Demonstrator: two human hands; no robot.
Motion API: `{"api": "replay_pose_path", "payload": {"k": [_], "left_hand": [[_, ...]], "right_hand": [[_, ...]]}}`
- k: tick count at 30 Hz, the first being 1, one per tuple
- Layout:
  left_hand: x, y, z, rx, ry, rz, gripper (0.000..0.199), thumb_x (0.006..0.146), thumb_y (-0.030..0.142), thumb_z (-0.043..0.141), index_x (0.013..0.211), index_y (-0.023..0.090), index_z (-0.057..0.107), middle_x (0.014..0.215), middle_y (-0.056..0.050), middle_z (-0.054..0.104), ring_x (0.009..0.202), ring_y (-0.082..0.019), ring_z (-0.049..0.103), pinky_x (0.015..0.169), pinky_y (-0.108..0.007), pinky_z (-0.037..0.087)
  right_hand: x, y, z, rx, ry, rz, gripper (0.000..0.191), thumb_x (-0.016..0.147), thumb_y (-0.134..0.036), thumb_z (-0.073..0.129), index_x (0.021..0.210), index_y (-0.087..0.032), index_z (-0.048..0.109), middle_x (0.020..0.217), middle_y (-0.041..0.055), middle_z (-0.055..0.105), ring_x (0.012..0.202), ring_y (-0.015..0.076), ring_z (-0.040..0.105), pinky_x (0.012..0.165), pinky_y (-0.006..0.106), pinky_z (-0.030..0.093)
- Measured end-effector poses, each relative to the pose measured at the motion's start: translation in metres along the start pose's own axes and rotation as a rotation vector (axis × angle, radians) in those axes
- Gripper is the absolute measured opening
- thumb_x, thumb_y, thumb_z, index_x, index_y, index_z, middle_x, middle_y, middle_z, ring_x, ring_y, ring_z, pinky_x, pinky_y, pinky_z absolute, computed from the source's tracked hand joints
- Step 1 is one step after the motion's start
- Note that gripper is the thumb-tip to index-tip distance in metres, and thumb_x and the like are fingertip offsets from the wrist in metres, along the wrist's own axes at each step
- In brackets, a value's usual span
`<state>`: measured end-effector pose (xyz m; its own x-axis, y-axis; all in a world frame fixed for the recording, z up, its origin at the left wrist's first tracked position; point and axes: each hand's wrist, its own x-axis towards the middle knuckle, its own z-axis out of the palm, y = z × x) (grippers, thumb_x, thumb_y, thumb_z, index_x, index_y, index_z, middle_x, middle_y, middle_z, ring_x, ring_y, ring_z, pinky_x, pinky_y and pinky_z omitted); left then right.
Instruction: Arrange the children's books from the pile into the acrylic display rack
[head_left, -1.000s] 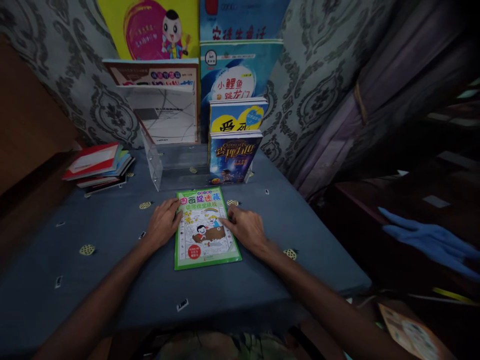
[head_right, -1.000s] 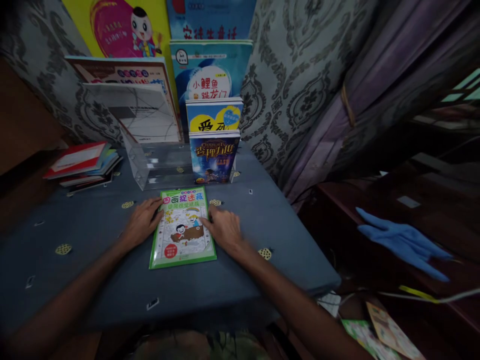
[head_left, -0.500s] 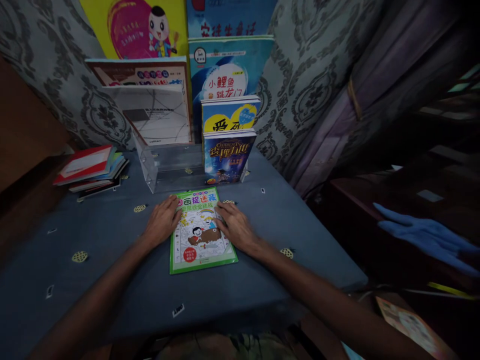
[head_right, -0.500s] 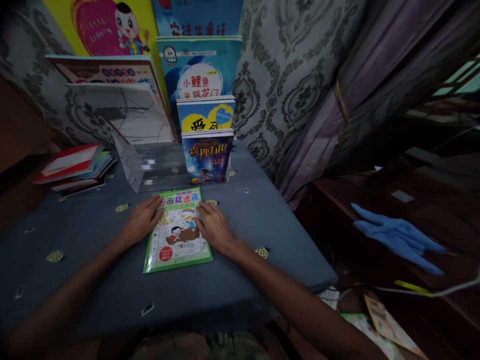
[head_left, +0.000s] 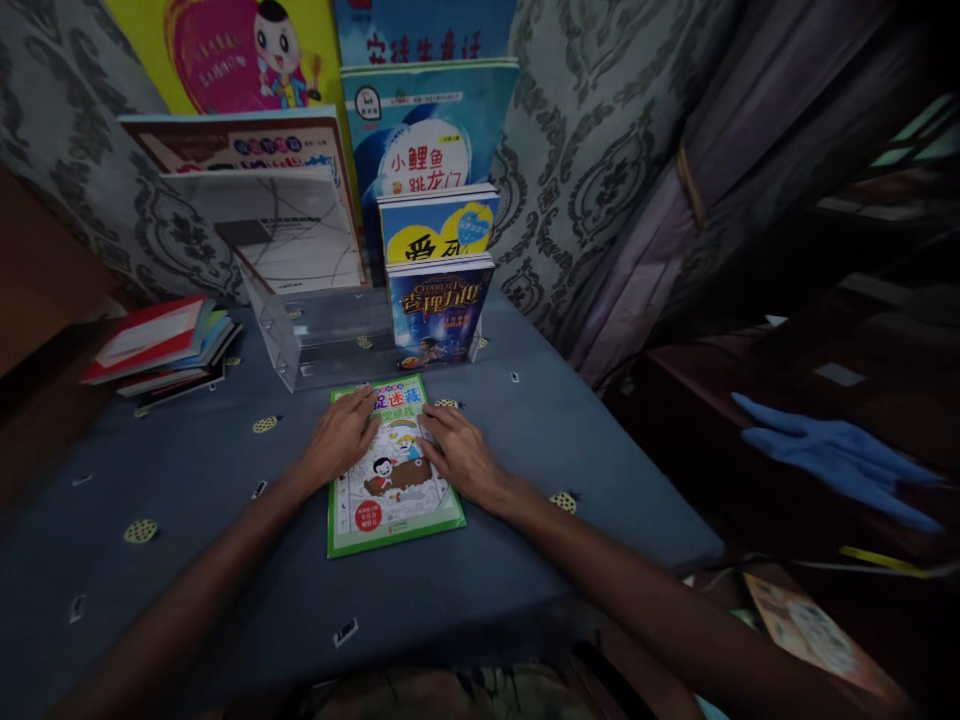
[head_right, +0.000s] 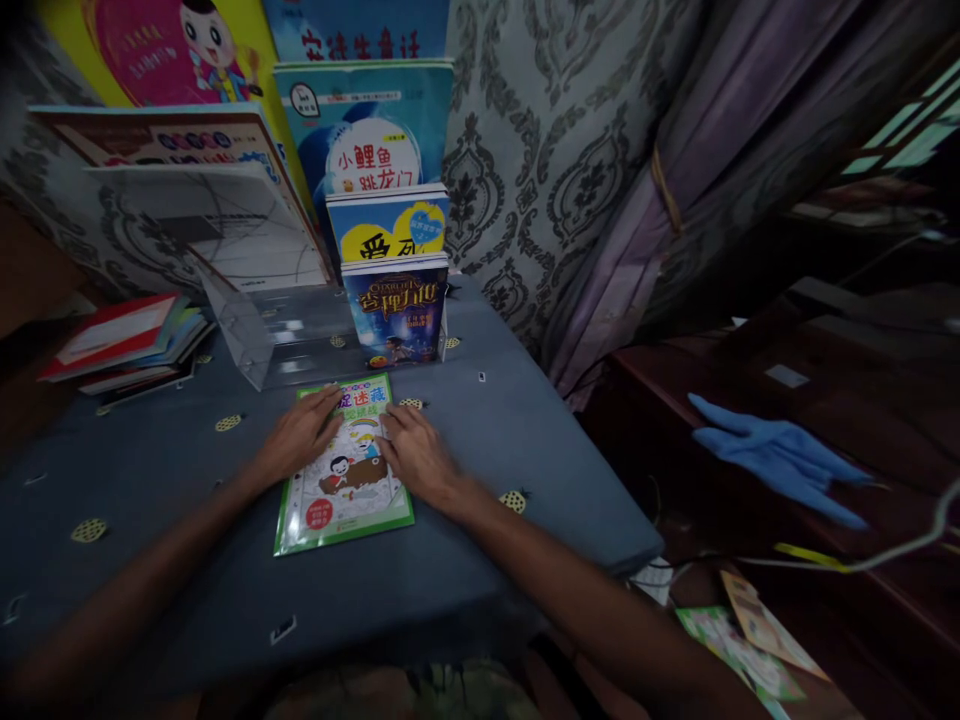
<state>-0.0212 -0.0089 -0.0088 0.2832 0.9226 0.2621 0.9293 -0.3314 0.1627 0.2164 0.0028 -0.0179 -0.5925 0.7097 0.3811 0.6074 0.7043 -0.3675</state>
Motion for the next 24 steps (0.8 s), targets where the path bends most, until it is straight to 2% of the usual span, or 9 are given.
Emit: {"api": "replay_pose_path", "payload": {"k": [8,15,19,24], "left_hand": [[0.032,0.027,0.006,-0.017,-0.074,0.127,0.045,0.101,0.031,0.038,0.141,0.016,0.053,0.151,-0.012,0.053,0.142,-0.025,0.047,0.118,-0.047,0.035],[0.057,0.035,0.011,-0.019,-0.132,0.167,0.047,0.101,0.028,0.038,0.144,0.016,0.051,0.153,-0.013,0.05,0.143,-0.023,0.045,0.117,-0.044,0.035],[0.057,0.029,0.011,-0.068,-0.133,0.185,0.047,0.102,0.028,0.036,0.145,0.015,0.05,0.153,-0.011,0.05,0.144,-0.021,0.044,0.118,-0.043,0.034],[0.036,0.011,0.006,-0.148,-0.133,0.188,0.048,0.104,0.032,0.032,0.147,0.018,0.048,0.154,-0.009,0.049,0.144,-0.018,0.043,0.121,-0.041,0.032]], "right_hand": [[0.001,-0.004,-0.004,0.014,-0.023,0.022,0.03,0.096,-0.022,0.056,0.122,-0.015,0.068,0.133,0.0166,0.065,0.126,0.0282,0.058,0.108,0.048,0.049],[0.003,-0.006,-0.006,0.029,-0.043,0.044,0.034,0.096,-0.021,0.055,0.128,-0.015,0.065,0.134,0.0165,0.063,0.128,0.0289,0.055,0.11,0.048,0.048],[0.002,-0.006,-0.008,0.014,-0.047,0.031,0.031,0.096,-0.022,0.056,0.124,-0.016,0.066,0.131,0.0155,0.065,0.127,0.0283,0.056,0.111,0.048,0.046],[0.011,0.001,-0.01,-0.028,-0.088,-0.012,0.04,0.098,-0.029,0.056,0.134,-0.013,0.061,0.142,0.0174,0.059,0.137,0.0293,0.05,0.114,0.049,0.04]]}}
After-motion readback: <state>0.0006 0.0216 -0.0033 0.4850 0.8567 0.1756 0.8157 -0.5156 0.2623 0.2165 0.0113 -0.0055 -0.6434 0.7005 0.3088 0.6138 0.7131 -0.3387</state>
